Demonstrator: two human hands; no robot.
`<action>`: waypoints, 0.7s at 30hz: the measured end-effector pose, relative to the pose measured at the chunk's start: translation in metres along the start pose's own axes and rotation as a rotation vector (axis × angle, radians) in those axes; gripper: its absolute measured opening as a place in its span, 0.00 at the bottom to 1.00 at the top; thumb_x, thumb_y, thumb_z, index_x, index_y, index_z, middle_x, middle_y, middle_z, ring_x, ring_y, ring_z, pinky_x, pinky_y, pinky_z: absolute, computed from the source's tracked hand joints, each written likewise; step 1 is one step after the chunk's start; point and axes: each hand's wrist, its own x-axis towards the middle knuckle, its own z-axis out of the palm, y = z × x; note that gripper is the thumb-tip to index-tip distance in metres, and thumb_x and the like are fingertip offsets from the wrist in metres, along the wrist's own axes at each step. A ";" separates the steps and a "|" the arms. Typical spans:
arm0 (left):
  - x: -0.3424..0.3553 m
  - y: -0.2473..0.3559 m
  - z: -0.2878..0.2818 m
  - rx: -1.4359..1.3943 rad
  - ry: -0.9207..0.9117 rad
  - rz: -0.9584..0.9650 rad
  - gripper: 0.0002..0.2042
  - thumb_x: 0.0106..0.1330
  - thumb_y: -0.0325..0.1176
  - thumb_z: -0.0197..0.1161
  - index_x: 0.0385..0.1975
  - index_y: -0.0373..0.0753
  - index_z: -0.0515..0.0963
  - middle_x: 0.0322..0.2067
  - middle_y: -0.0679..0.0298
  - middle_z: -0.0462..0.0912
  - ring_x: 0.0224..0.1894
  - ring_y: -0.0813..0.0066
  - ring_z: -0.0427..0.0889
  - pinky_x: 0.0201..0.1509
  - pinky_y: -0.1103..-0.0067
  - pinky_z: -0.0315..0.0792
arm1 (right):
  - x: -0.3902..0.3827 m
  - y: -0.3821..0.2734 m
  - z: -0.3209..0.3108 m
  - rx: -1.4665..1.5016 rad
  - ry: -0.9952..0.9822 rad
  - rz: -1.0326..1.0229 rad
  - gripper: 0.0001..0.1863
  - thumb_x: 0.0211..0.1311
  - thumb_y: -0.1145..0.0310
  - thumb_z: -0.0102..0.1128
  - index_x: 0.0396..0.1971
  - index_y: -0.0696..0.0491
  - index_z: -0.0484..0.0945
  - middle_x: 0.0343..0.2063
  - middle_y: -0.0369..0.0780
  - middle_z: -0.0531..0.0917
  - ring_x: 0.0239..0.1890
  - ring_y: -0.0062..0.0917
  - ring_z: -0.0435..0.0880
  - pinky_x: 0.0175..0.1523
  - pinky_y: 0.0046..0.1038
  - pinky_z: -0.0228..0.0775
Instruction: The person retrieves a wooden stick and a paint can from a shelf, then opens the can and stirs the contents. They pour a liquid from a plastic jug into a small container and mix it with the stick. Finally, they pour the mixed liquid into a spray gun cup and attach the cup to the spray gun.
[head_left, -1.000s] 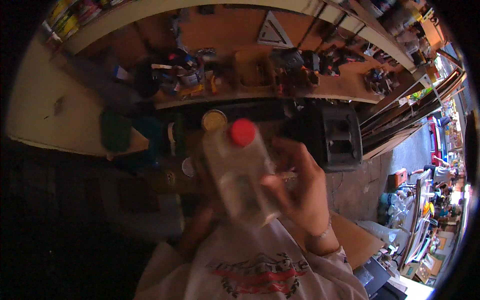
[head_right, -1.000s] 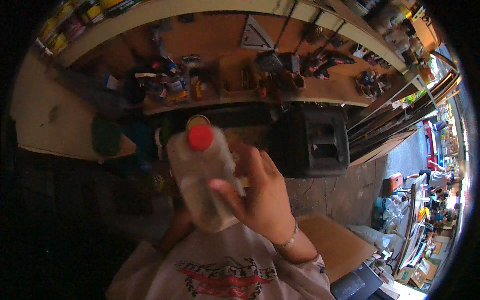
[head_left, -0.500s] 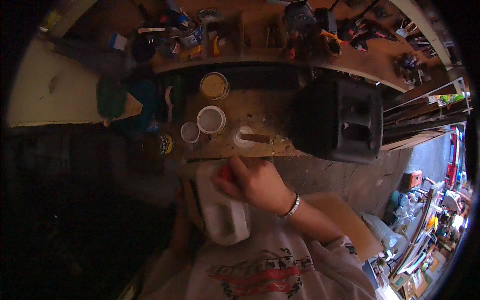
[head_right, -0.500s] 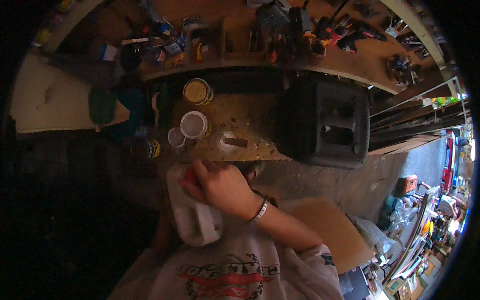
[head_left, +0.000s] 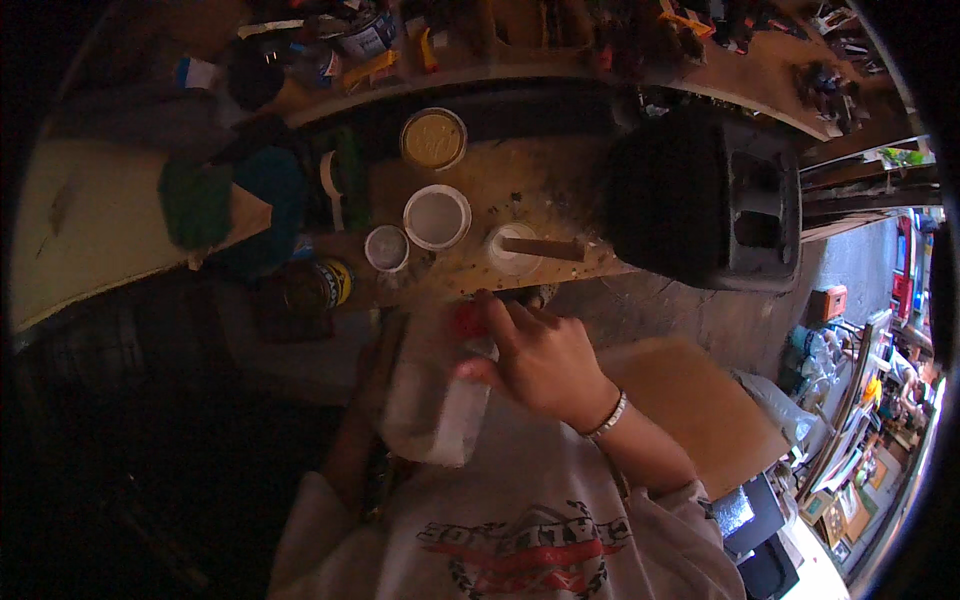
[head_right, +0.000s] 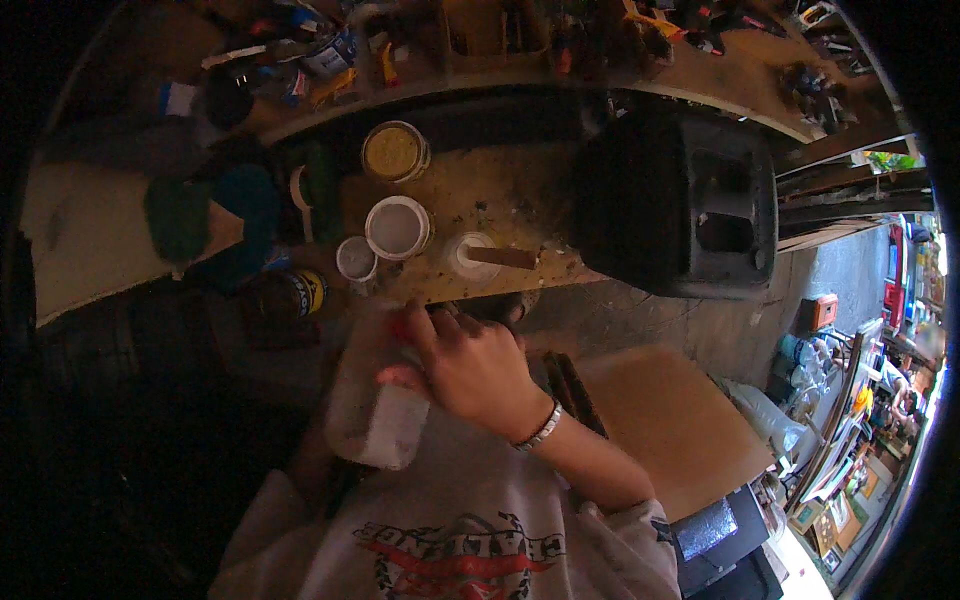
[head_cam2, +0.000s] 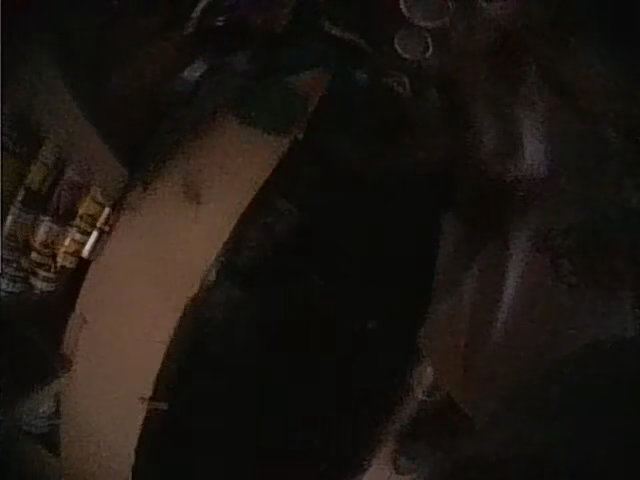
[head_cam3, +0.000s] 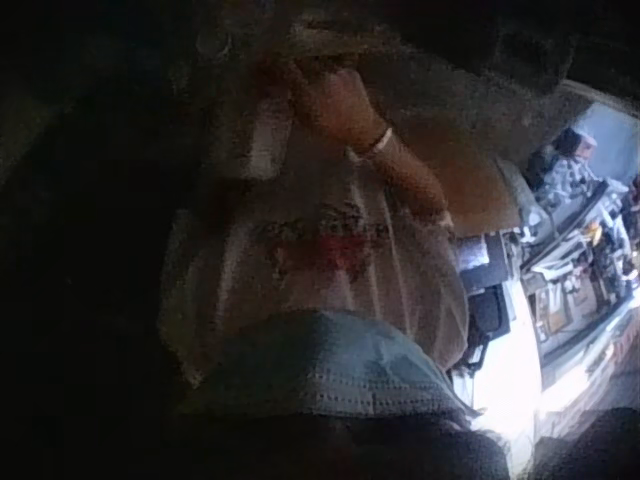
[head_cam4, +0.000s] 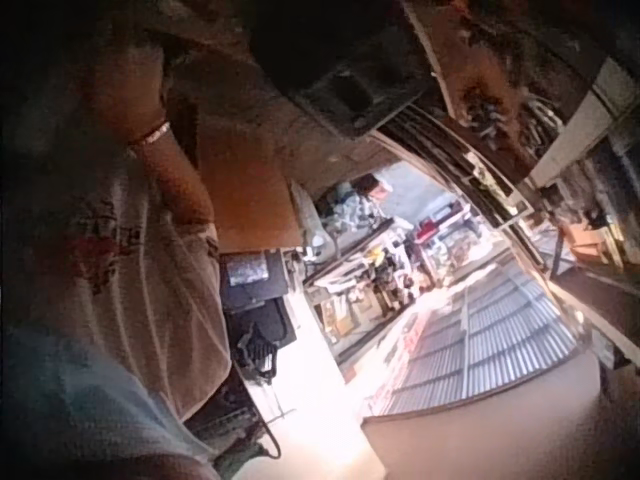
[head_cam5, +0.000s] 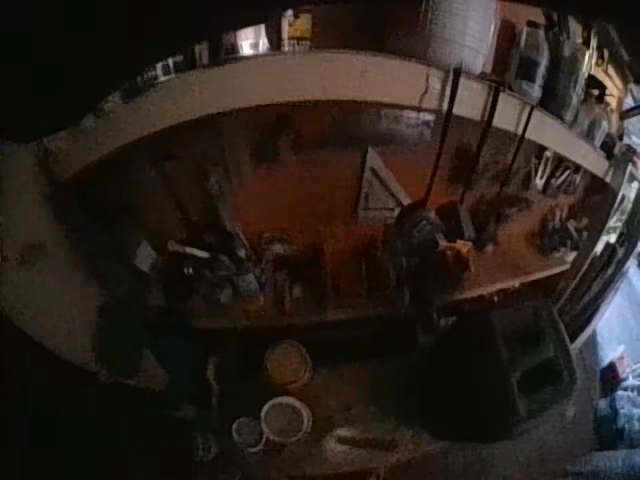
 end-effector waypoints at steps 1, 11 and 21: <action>0.000 0.004 -0.004 -0.010 -0.004 -0.003 0.27 0.81 0.49 0.45 0.73 0.41 0.62 0.69 0.59 0.69 0.70 0.66 0.68 0.75 0.61 0.60 | 0.002 -0.001 0.008 0.004 0.006 0.032 0.28 0.63 0.50 0.67 0.55 0.53 0.74 0.39 0.44 0.84 0.36 0.40 0.87 0.36 0.39 0.82; 0.012 0.019 -0.018 0.020 0.000 -0.069 0.26 0.81 0.48 0.44 0.72 0.40 0.63 0.69 0.59 0.70 0.70 0.66 0.69 0.75 0.62 0.60 | 0.001 0.028 0.032 -0.006 0.222 -0.217 0.21 0.65 0.56 0.67 0.49 0.53 0.74 0.38 0.45 0.83 0.39 0.45 0.86 0.36 0.39 0.82; 0.021 0.039 -0.026 0.054 0.008 -0.086 0.25 0.82 0.47 0.43 0.72 0.39 0.64 0.68 0.59 0.71 0.69 0.66 0.69 0.75 0.63 0.61 | -0.018 0.043 0.034 -0.140 0.115 -0.226 0.22 0.64 0.63 0.68 0.54 0.54 0.76 0.45 0.47 0.82 0.40 0.40 0.86 0.36 0.39 0.82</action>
